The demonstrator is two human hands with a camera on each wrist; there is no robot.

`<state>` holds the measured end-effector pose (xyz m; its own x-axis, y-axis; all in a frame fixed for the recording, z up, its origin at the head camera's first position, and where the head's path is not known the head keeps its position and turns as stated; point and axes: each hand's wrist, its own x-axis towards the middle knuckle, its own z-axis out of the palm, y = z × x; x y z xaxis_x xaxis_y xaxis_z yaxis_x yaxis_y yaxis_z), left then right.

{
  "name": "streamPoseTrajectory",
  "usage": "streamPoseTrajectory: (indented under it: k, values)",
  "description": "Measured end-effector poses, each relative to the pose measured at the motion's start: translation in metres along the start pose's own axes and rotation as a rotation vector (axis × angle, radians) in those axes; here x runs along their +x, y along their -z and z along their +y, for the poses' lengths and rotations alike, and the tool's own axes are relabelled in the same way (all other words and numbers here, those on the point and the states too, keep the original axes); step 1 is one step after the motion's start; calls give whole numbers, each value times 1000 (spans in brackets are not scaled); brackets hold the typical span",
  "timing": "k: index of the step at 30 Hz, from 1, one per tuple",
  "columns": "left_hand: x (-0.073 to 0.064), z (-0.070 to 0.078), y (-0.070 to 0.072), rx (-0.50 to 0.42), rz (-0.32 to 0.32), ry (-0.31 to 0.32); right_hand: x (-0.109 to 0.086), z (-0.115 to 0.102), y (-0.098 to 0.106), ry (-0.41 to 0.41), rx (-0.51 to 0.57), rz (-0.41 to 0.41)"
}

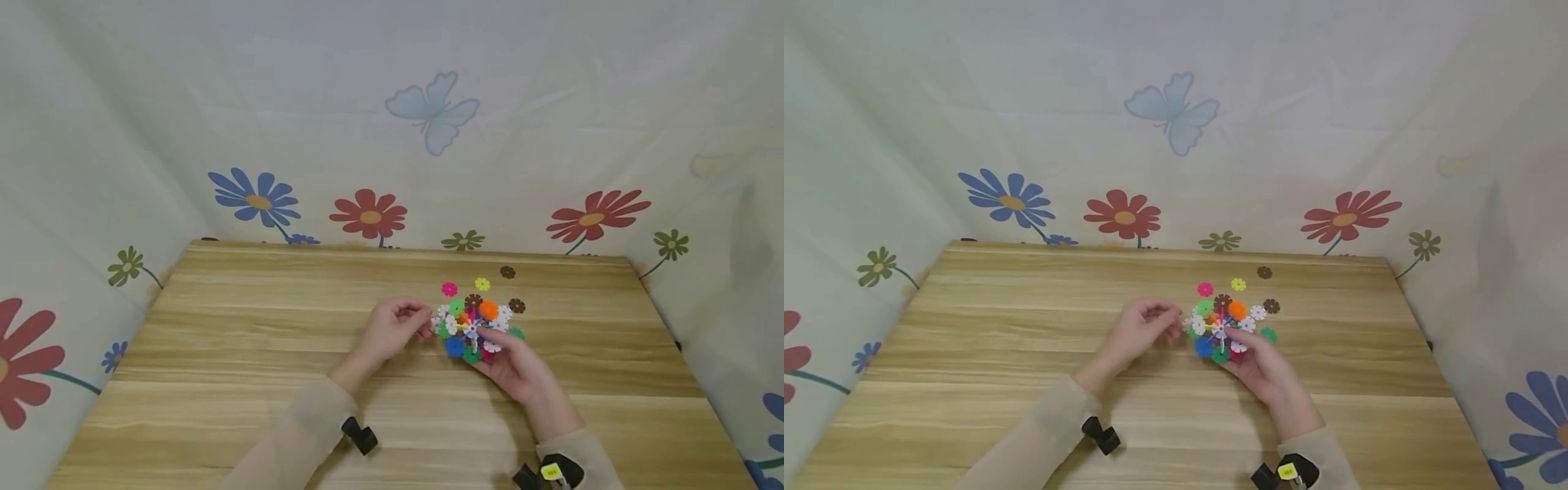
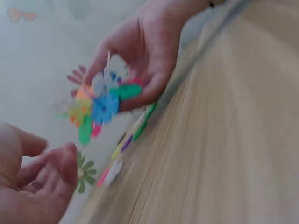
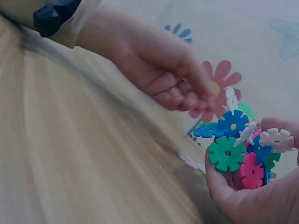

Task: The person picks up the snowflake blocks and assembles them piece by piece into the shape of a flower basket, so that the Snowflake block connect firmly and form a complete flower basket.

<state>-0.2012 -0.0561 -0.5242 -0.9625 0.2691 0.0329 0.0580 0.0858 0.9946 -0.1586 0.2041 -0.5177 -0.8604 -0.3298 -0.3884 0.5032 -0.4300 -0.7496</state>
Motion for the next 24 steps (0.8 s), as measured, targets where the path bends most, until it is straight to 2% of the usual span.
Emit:
streamPoseTrajectory:
  k: [4, 9, 14, 16, 18, 21, 24]
  values:
    - [12, -5, 7, 283, 14, -15, -3, -8, 11, 14, 58, 51]
    - [17, -7, 3, 569, -87, -14, -1, -8, 15, 23, 59, 103]
    - [16, -7, -7, 799, -105, -96, 4, -4, 11, 24, 49, 109]
    - [15, -6, -10, 840, -103, -121, 5, -3, 8, 20, 53, 109]
    - [15, -5, -12, 845, -112, -126, 5, -2, 6, 18, 52, 107]
    - [16, -7, -10, 793, -150, -109, 5, 1, 2, 31, 40, 115]
    - [17, -16, -4, 693, -192, -117, 6, 4, -2, 60, 33, 131]
